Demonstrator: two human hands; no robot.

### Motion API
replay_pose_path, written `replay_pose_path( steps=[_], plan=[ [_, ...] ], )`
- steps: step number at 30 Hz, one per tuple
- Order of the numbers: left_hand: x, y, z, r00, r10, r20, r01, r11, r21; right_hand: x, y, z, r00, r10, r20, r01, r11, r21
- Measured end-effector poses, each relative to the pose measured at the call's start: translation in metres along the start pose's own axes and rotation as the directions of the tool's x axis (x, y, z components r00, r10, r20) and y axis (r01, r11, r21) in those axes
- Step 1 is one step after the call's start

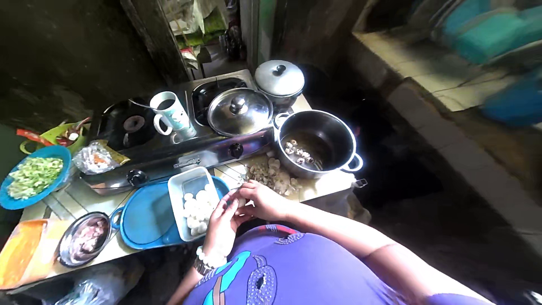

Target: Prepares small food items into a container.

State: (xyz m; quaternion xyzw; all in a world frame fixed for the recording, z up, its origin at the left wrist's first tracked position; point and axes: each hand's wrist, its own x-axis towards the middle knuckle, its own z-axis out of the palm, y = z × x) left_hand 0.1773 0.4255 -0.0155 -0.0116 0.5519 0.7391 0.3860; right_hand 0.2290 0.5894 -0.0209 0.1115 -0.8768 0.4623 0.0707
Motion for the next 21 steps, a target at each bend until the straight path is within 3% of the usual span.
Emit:
replay_pose_path(
  steps=[4, 7, 9, 11, 12, 13, 15, 16, 19, 21],
  plan=[
    [0.003, 0.003, -0.005, 0.996, -0.035, 0.086, 0.018, 0.981, 0.191, 0.001, 0.002, -0.043, 0.981, 0.183, -0.055, -0.184, 0.983, -0.004],
    [0.002, 0.000, -0.015, 0.996, 0.050, 0.071, -0.071, 0.938, 0.339, -0.002, 0.052, -0.110, 0.891, 0.417, -0.176, -0.442, 0.888, -0.131],
    [-0.002, 0.001, -0.019, 0.992, 0.116, 0.042, -0.123, 0.912, 0.390, -0.017, 0.107, -0.149, 0.720, 0.643, -0.260, -0.693, 0.685, -0.225],
    [-0.006, -0.001, -0.026, 0.984, 0.177, 0.011, -0.167, 0.903, 0.395, -0.042, 0.146, -0.166, 0.421, 0.871, -0.252, -0.886, 0.335, -0.322],
    [-0.008, -0.002, -0.030, 0.978, 0.207, -0.008, -0.187, 0.900, 0.393, -0.052, 0.153, -0.166, 0.298, 0.934, -0.197, -0.899, 0.205, -0.387],
    [-0.010, -0.003, -0.035, 0.971, 0.235, -0.034, -0.203, 0.897, 0.393, -0.055, 0.156, -0.165, 0.215, 0.972, -0.099, -0.871, 0.145, -0.469],
    [-0.014, -0.002, -0.044, 0.955, 0.280, -0.096, -0.221, 0.891, 0.396, -0.048, 0.160, -0.166, 0.203, 0.977, 0.067, -0.803, 0.206, -0.559],
    [-0.017, -0.003, -0.049, 0.948, 0.292, -0.129, -0.221, 0.893, 0.393, -0.045, 0.156, -0.167, 0.228, 0.972, 0.048, -0.806, 0.216, -0.552],
    [-0.026, -0.003, -0.061, 0.924, 0.338, -0.178, -0.246, 0.884, 0.397, -0.036, 0.155, -0.168, 0.215, 0.966, -0.143, -0.862, 0.119, -0.493],
    [-0.031, -0.003, -0.067, 0.909, 0.370, -0.189, -0.276, 0.878, 0.390, -0.019, 0.158, -0.170, 0.264, 0.953, -0.151, -0.820, 0.139, -0.554]
  ],
)
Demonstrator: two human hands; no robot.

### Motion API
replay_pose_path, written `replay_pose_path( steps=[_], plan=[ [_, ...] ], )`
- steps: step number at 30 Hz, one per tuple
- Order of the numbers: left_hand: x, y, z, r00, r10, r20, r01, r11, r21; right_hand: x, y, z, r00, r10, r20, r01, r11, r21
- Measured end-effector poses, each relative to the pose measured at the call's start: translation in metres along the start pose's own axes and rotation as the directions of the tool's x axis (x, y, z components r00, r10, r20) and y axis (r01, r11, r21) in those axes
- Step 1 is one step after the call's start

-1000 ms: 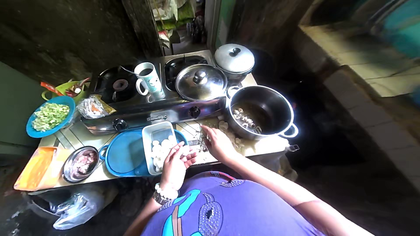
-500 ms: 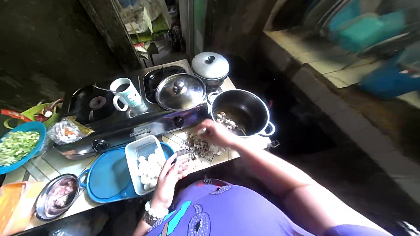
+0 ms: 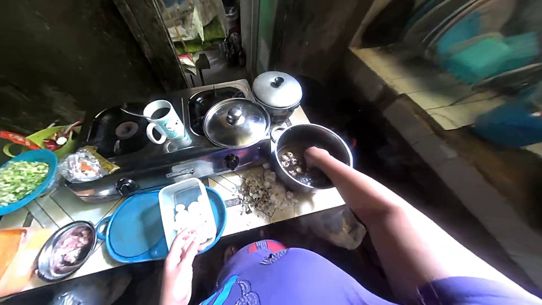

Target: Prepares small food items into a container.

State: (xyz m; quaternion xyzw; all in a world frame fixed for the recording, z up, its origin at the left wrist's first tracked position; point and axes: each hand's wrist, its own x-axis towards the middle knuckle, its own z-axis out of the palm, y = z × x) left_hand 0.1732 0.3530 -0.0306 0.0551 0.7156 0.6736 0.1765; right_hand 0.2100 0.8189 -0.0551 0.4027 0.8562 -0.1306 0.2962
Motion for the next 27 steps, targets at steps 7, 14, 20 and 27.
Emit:
replay_pose_path(
  steps=[7, 14, 20, 27],
  plan=[
    [-0.013, 0.003, -0.010, 0.993, 0.077, -0.088, -0.076, 0.997, 0.015, 0.017, -0.027, -0.001, 0.979, -0.201, -0.037, 0.202, 0.978, 0.045],
    [-0.032, -0.005, -0.035, 0.965, 0.070, -0.251, -0.045, 0.994, 0.102, -0.055, -0.050, -0.031, 0.936, -0.249, -0.248, 0.273, 0.960, 0.067],
    [-0.034, -0.014, -0.034, 0.967, 0.069, -0.246, -0.043, 0.993, 0.109, -0.143, -0.173, 0.020, 0.467, -0.808, -0.358, 0.880, 0.386, 0.276],
    [-0.032, -0.016, -0.048, 0.969, 0.113, -0.219, -0.083, 0.986, 0.144, -0.143, -0.253, 0.056, 0.332, -0.863, -0.380, 0.932, 0.238, 0.274]
  ],
)
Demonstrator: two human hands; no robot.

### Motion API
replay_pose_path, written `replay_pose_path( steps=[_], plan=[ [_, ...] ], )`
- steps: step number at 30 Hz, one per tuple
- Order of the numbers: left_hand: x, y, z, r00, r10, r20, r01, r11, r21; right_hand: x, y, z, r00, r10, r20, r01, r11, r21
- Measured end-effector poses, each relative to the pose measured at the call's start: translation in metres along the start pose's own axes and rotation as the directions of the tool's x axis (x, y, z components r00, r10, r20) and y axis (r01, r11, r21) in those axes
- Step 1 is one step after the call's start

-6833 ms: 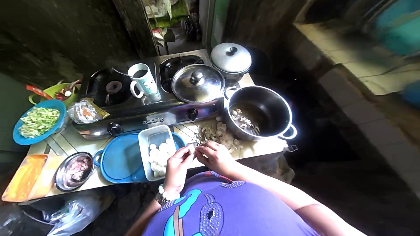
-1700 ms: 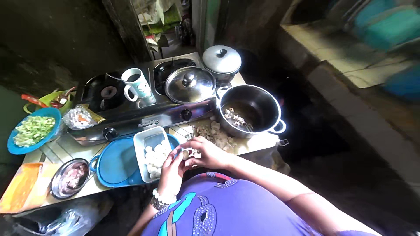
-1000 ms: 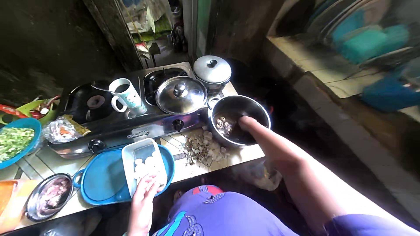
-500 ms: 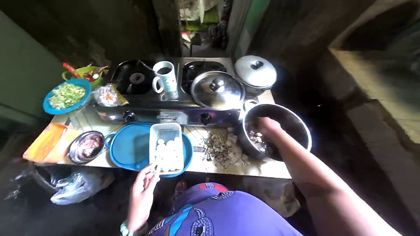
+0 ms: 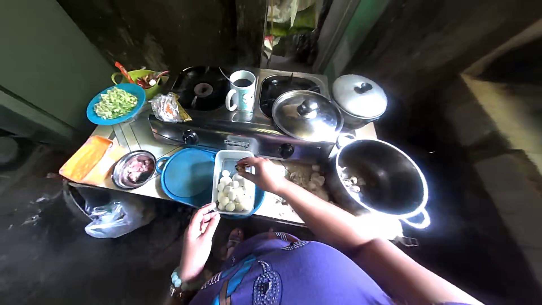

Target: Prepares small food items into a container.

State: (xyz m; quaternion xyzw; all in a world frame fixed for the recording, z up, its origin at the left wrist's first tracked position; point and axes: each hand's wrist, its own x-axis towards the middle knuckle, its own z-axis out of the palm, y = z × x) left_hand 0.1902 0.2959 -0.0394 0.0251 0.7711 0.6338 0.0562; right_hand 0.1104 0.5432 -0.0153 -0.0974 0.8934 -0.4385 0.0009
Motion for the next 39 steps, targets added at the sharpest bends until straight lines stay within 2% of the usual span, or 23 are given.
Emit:
replay_pose_path(
  steps=[3, 6, 10, 12, 14, 15, 16, 18, 19, 20, 22, 23, 26, 29, 32, 33, 35, 36, 39],
  plan=[
    [-0.001, -0.008, -0.006, 1.000, -0.010, -0.015, 0.009, 1.000, -0.014, -0.046, 0.016, -0.031, 0.984, 0.040, -0.173, -0.049, 0.998, -0.047],
    [0.001, -0.008, -0.006, 1.000, -0.017, 0.011, 0.017, 1.000, -0.001, -0.120, 0.038, -0.050, 0.931, 0.026, -0.364, -0.113, 0.969, -0.219],
    [0.012, -0.006, 0.003, 0.999, 0.024, 0.034, -0.023, 1.000, -0.006, -0.220, 0.080, -0.033, 0.819, 0.004, -0.574, -0.236, 0.914, -0.331],
    [0.021, -0.004, 0.010, 0.998, 0.044, 0.046, -0.044, 0.999, -0.006, -0.261, 0.111, -0.014, 0.773, 0.086, -0.629, -0.384, 0.852, -0.355],
    [0.031, 0.000, 0.019, 0.994, 0.064, 0.087, -0.066, 0.998, 0.021, -0.288, 0.134, -0.003, 0.717, 0.313, -0.623, -0.583, 0.758, -0.292],
    [0.035, 0.003, 0.023, 0.990, 0.077, 0.120, -0.082, 0.996, 0.037, -0.294, 0.138, -0.004, 0.674, 0.415, -0.611, -0.660, 0.710, -0.246],
    [0.039, 0.007, 0.029, 0.983, 0.096, 0.155, -0.105, 0.993, 0.047, -0.294, 0.137, -0.007, 0.637, 0.440, -0.633, -0.692, 0.689, -0.217],
    [0.043, 0.016, 0.039, 0.969, 0.133, 0.207, -0.147, 0.988, 0.050, -0.287, 0.131, -0.012, 0.599, 0.336, -0.727, -0.669, 0.708, -0.224],
    [0.045, 0.020, 0.042, 0.963, 0.144, 0.229, -0.157, 0.987, 0.041, -0.283, 0.130, -0.011, 0.584, 0.331, -0.741, -0.674, 0.706, -0.217],
    [0.047, 0.023, 0.047, 0.957, 0.149, 0.248, -0.160, 0.987, 0.027, -0.280, 0.129, -0.011, 0.566, 0.417, -0.712, -0.714, 0.679, -0.171],
    [0.051, 0.024, 0.056, 0.947, 0.150, 0.286, -0.160, 0.987, 0.014, -0.275, 0.128, -0.015, 0.480, 0.625, -0.616, -0.805, 0.592, -0.027],
    [0.052, 0.025, 0.062, 0.939, 0.153, 0.308, -0.163, 0.987, 0.009, -0.273, 0.126, -0.017, 0.459, 0.634, -0.622, -0.806, 0.591, 0.008],
    [0.053, 0.024, 0.067, 0.906, 0.170, 0.387, -0.181, 0.983, -0.008, -0.273, 0.124, -0.008, 0.506, 0.470, -0.723, -0.725, 0.686, -0.062],
    [0.055, 0.023, 0.068, 0.897, 0.151, 0.415, -0.166, 0.986, 0.000, -0.281, 0.134, 0.002, 0.517, 0.533, -0.670, -0.746, 0.664, -0.048],
    [0.056, 0.023, 0.068, 0.898, 0.165, 0.407, -0.171, 0.985, -0.023, -0.280, 0.126, 0.004, 0.526, 0.322, -0.787, -0.636, 0.763, -0.113],
    [0.056, 0.022, 0.066, 0.898, 0.171, 0.405, -0.177, 0.984, -0.023, -0.280, 0.125, 0.005, 0.542, 0.322, -0.777, -0.627, 0.770, -0.118],
    [0.057, 0.019, 0.063, 0.900, 0.177, 0.399, -0.183, 0.983, -0.023, -0.280, 0.121, 0.003, 0.537, 0.543, -0.646, -0.719, 0.695, -0.014],
    [0.058, 0.018, 0.064, 0.901, 0.180, 0.395, -0.184, 0.983, -0.027, -0.279, 0.119, 0.000, 0.516, 0.579, -0.631, -0.732, 0.680, 0.026],
    [0.056, 0.016, 0.063, 0.901, 0.185, 0.392, -0.183, 0.982, -0.042, -0.273, 0.117, -0.004, 0.530, 0.434, -0.728, -0.665, 0.746, -0.039]
  ],
)
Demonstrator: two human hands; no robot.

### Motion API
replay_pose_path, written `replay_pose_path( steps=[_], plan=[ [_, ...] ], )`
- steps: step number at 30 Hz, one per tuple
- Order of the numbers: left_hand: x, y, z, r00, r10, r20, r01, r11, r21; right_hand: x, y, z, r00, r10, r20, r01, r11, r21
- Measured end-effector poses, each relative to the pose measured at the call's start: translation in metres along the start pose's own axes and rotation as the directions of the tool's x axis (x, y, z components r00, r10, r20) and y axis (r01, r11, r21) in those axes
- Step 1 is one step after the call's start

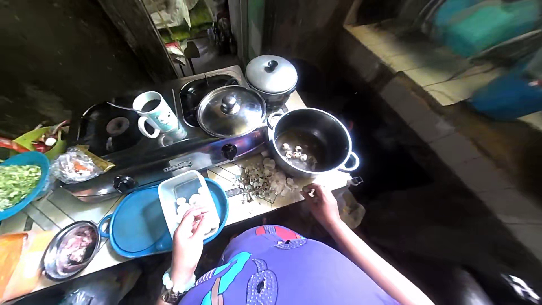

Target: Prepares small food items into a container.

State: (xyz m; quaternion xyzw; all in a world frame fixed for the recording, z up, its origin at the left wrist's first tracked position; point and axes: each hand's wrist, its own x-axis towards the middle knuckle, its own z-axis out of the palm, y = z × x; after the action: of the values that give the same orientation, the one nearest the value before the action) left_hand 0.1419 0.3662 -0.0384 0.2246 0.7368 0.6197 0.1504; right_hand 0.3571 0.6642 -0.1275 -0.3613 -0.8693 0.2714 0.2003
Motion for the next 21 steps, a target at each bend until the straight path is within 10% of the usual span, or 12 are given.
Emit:
replay_pose_path(
  steps=[3, 6, 10, 21],
  plan=[
    [-0.003, -0.003, -0.003, 0.999, -0.034, -0.008, 0.034, 0.999, 0.011, 0.003, 0.003, 0.005, 0.988, 0.017, 0.156, -0.008, 0.998, -0.058],
    [-0.001, 0.002, 0.002, 0.999, -0.052, -0.018, 0.052, 0.999, -0.003, 0.004, 0.002, 0.008, 0.991, -0.127, -0.036, 0.127, 0.992, 0.013],
    [-0.002, 0.002, 0.000, 0.997, -0.073, -0.004, 0.073, 0.997, 0.003, 0.003, -0.001, 0.009, 0.988, 0.028, 0.154, -0.033, 0.999, 0.031],
    [0.001, 0.006, 0.004, 0.996, -0.083, 0.012, 0.083, 0.996, 0.035, 0.004, 0.007, 0.018, 0.982, -0.189, 0.006, 0.189, 0.982, -0.028]
  ],
)
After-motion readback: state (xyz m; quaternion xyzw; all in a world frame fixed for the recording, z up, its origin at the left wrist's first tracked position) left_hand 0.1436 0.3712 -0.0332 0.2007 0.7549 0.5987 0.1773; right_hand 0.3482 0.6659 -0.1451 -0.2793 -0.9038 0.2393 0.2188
